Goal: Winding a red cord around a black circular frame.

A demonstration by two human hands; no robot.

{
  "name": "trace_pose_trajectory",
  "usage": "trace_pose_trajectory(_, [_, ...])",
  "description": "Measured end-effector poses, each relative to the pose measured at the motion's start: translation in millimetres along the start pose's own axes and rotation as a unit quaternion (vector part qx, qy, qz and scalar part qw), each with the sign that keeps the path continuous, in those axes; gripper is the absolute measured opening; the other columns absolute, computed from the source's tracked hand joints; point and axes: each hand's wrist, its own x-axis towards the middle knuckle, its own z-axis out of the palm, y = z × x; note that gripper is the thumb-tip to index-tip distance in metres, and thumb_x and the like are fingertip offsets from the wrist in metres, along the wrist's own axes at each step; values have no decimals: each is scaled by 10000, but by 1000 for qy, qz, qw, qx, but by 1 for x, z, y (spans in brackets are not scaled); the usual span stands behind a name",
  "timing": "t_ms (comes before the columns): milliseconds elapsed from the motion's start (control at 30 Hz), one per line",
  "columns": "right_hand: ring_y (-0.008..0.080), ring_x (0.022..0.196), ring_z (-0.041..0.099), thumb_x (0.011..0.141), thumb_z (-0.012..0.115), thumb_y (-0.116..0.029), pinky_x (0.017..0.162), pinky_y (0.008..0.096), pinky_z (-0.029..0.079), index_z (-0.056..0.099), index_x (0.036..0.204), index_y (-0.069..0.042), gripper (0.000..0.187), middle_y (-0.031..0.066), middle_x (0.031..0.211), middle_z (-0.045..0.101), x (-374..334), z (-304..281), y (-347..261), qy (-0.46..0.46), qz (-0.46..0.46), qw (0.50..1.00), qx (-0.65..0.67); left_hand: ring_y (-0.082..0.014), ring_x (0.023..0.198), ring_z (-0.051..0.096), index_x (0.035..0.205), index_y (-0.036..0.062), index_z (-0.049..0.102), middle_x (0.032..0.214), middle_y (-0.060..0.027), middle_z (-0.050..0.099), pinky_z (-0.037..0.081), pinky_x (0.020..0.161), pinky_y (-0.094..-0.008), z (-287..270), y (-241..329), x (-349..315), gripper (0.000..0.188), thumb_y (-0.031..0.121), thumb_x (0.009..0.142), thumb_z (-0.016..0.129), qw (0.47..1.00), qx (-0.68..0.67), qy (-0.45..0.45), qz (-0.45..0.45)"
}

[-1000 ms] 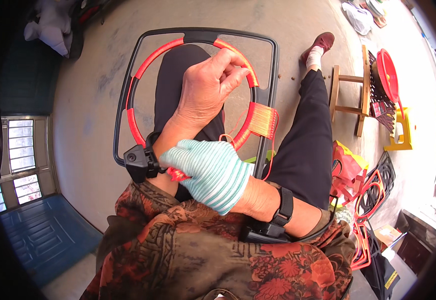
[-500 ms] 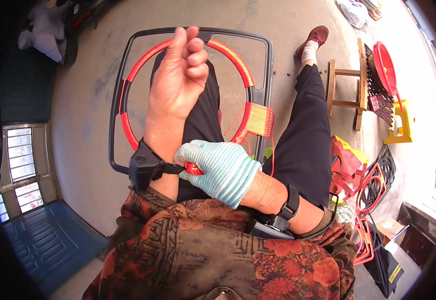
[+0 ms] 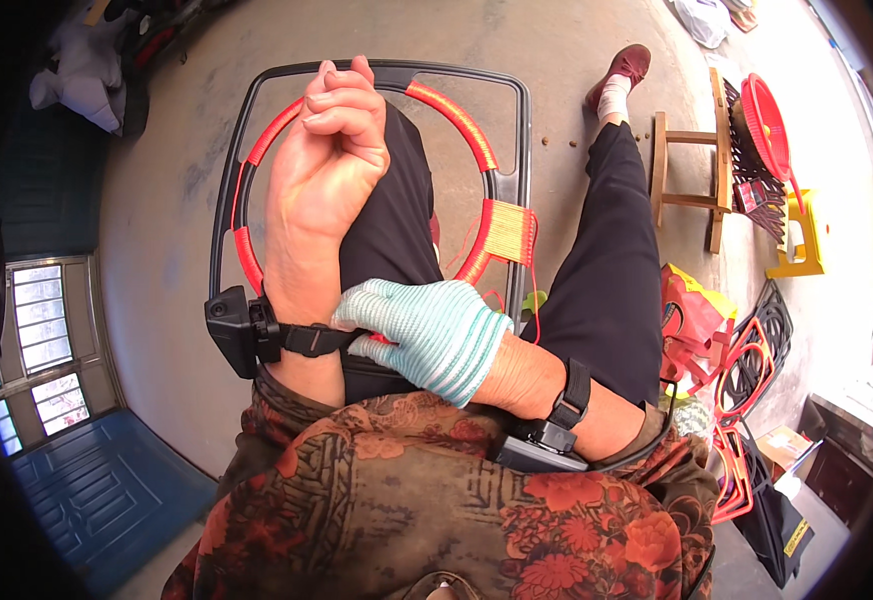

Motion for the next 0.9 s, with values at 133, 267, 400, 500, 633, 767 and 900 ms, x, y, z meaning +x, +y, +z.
trace_pose_trajectory(133, [316, 717, 646, 846, 670, -173, 628, 377, 516, 570, 1032, -125, 216, 103, 809, 637, -1, -7, -3, -64, 53, 996, 16, -155, 605, 549, 1099, -67, 507, 764, -86, 549, 505, 470, -242, 4, -13, -3, 243, 134, 966, 540, 1000, -28, -7, -6])
trace_pose_trajectory(267, [331, 670, 638, 845, 667, -160, 594, 386, 502, 568, 1027, -124, 210, 128, 737, 623, -2, -7, -2, -114, 68, 991, -7, -158, 610, 557, 1100, -66, 509, 780, -89, 566, 500, 469, -244, 10, -12, -4, 227, 109, 959, 538, 999, -47, -1, 2])
trace_pose_trajectory(400, [327, 672, 636, 834, 680, -186, 588, 393, 500, 598, 1020, -119, 215, 119, 716, 616, -5, -2, 3, -32, 24, 999, 23, -127, 618, 545, 1086, -52, 526, 769, -62, 578, 484, 474, -225, -3, -8, 3, 214, 123, 964, 544, 999, 48, 11, 22])
trace_pose_trajectory(500, [322, 736, 650, 793, 732, -222, 653, 366, 532, 642, 991, -94, 253, 119, 787, 655, -3, -14, -12, -52, 46, 998, 12, -92, 635, 526, 1076, -10, 550, 799, -27, 610, 442, 508, -212, -27, -15, 12, 281, 251, 974, 563, 909, 379, 28, 169])
trace_pose_trajectory(633, [177, 736, 677, 801, 742, -148, 685, 292, 539, 676, 997, -59, 226, 77, 817, 691, -7, -21, -27, -24, 117, 977, 177, -87, 548, 559, 1016, 32, 579, 739, -40, 624, 432, 456, -223, -34, -30, 21, 238, 264, 964, 586, 699, 660, 32, 273])
trace_pose_trajectory(767, [73, 670, 624, 863, 674, -77, 628, 232, 518, 677, 978, -25, 126, 53, 766, 674, 4, -28, -40, 86, 344, 895, 270, -269, 564, 634, 918, 66, 541, 751, -118, 648, 507, 518, -373, -63, -37, 26, 147, 148, 864, 649, 140, 911, -26, 386])
trace_pose_trajectory(900, [59, 588, 573, 959, 547, -183, 565, 220, 492, 681, 944, -23, 210, 34, 687, 641, 2, -53, -36, -34, 394, 889, 229, -266, 726, 648, 897, 56, 537, 776, -112, 635, 511, 603, -398, -93, -41, 21, 141, 112, 789, 607, -19, 955, -12, 295])
